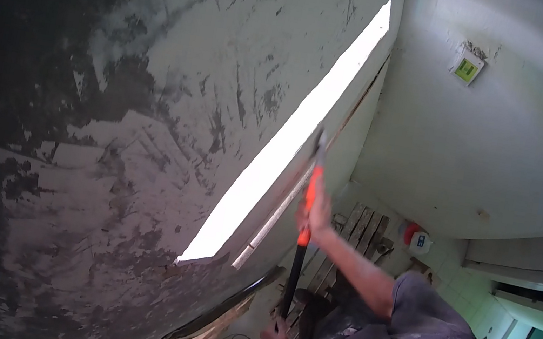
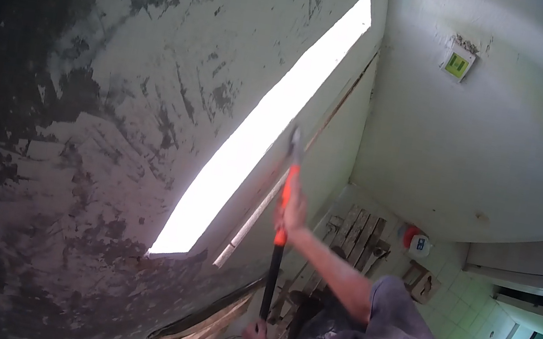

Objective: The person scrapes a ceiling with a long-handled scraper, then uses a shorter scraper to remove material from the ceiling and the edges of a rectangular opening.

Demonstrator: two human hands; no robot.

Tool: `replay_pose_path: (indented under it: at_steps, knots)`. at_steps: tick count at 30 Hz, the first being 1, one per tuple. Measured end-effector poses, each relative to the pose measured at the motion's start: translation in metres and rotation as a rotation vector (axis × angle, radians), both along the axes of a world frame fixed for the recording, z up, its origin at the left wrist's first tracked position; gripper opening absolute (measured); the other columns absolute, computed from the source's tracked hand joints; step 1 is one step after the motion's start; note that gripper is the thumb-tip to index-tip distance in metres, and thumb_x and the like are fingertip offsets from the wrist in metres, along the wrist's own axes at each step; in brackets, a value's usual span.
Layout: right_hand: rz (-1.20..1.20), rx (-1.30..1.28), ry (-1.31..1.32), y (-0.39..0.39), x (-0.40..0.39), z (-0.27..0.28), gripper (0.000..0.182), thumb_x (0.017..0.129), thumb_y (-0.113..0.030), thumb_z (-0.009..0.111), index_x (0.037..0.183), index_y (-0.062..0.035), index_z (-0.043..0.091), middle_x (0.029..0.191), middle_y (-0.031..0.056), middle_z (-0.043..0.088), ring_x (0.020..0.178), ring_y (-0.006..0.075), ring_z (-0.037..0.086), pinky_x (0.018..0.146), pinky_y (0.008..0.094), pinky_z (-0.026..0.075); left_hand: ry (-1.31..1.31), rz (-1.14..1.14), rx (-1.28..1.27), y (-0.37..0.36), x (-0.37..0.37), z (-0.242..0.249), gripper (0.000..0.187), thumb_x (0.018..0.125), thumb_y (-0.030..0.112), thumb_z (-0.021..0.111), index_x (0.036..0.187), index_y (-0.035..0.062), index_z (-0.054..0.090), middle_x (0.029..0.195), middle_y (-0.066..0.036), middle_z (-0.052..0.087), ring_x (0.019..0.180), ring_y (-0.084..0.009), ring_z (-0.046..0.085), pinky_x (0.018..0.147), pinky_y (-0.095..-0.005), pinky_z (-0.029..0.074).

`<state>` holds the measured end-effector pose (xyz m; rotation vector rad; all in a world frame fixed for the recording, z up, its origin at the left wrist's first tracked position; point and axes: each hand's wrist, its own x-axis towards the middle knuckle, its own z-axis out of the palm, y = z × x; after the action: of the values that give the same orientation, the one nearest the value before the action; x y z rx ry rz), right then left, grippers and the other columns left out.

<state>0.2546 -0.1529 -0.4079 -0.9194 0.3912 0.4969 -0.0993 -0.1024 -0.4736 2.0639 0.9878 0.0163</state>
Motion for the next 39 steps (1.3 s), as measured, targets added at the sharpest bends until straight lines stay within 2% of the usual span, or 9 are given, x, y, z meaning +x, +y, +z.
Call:
replay_pose_path:
  at_steps: [5,7,12,17,19,20,22,30,39]
  knots:
    - [0.142,0.027,-0.039,0.012,-0.061,0.005,0.060,0.090,-0.068,0.036,0.073,-0.0105,0.042,0.041,-0.0004,0.036,0.028,0.0119,0.039,0.026,0.0278,0.031,-0.142,0.040,-0.201,-0.033,-0.088,-0.004,0.042,0.090,0.032,0.052,0.066,-0.0021,0.056,0.048,-0.010,0.046,0.048,-0.0158,0.047,0.046,-0.0395,0.032]
    - [0.100,-0.016,-0.016,0.005,-0.039,-0.008,0.060,0.090,-0.068,0.038,0.073,-0.0106,0.042,0.042,-0.0005,0.037,0.028,0.0118,0.039,0.026,0.0277,0.031,0.008,0.118,-0.136,-0.024,-0.060,-0.029,0.043,0.090,0.034,0.051,0.066,-0.0008,0.057,0.048,-0.010,0.046,0.048,-0.0165,0.047,0.046,-0.0389,0.032]
    - [-0.054,0.072,-0.021,-0.015,0.033,-0.002,0.060,0.089,-0.069,0.038,0.077,-0.0105,0.042,0.045,-0.0014,0.037,0.030,0.0107,0.038,0.027,0.0274,0.032,0.061,-0.029,0.061,-0.005,0.039,0.019,0.042,0.090,0.036,0.050,0.066,0.0017,0.057,0.050,-0.011,0.050,0.048,-0.0193,0.050,0.048,-0.0373,0.036]
    - [0.173,0.091,0.073,-0.002,-0.046,-0.005,0.060,0.090,-0.069,0.037,0.079,-0.0096,0.041,0.046,-0.0021,0.035,0.030,0.0098,0.036,0.029,0.0272,0.034,0.058,0.102,-0.124,-0.034,-0.105,-0.049,0.040,0.089,0.034,0.050,0.067,0.0009,0.058,0.050,-0.011,0.048,0.048,-0.0187,0.049,0.048,-0.0368,0.036]
    - [0.172,0.140,0.079,-0.004,-0.043,0.000,0.058,0.091,-0.067,0.036,0.084,-0.0099,0.043,0.046,-0.0024,0.033,0.029,0.0095,0.034,0.029,0.0273,0.032,0.260,0.149,0.080,-0.031,-0.144,-0.101,0.036,0.093,0.031,0.050,0.103,-0.0005,0.064,0.092,-0.022,0.065,0.080,-0.0280,0.059,0.072,-0.0430,0.045]
    - [0.171,0.141,0.079,-0.003,-0.043,0.000,0.058,0.091,-0.067,0.036,0.084,-0.0099,0.043,0.046,-0.0024,0.033,0.029,0.0095,0.034,0.029,0.0273,0.032,0.260,0.148,0.081,-0.030,-0.134,-0.089,0.036,0.093,0.031,0.050,0.103,-0.0005,0.064,0.092,-0.022,0.065,0.080,-0.0280,0.059,0.072,-0.0430,0.045]
    - [0.123,0.074,0.027,0.002,-0.043,-0.003,0.058,0.091,-0.067,0.036,0.083,-0.0092,0.043,0.046,-0.0022,0.033,0.030,0.0095,0.034,0.028,0.0271,0.032,-0.005,0.111,-0.022,-0.029,-0.069,-0.023,0.040,0.088,0.034,0.050,0.068,0.0004,0.059,0.050,-0.010,0.048,0.048,-0.0177,0.049,0.048,-0.0367,0.035]
    - [0.121,0.098,0.038,0.021,-0.079,-0.001,0.058,0.092,-0.066,0.035,0.081,-0.0097,0.042,0.047,-0.0024,0.033,0.030,0.0097,0.035,0.028,0.0269,0.031,-0.005,0.152,-0.068,-0.014,-0.094,-0.004,0.041,0.089,0.034,0.049,0.067,0.0002,0.057,0.052,-0.011,0.048,0.049,-0.0171,0.047,0.047,-0.0368,0.034]
    - [0.094,0.121,0.111,0.014,-0.049,-0.007,0.061,0.087,-0.072,0.039,0.083,-0.0114,0.042,0.045,-0.0039,0.032,0.030,0.0094,0.035,0.029,0.0271,0.032,0.077,-0.016,0.116,-0.004,-0.043,0.022,0.045,0.090,0.036,0.049,0.067,-0.0016,0.056,0.055,-0.020,0.049,0.048,-0.0319,0.050,0.048,-0.0429,0.033]
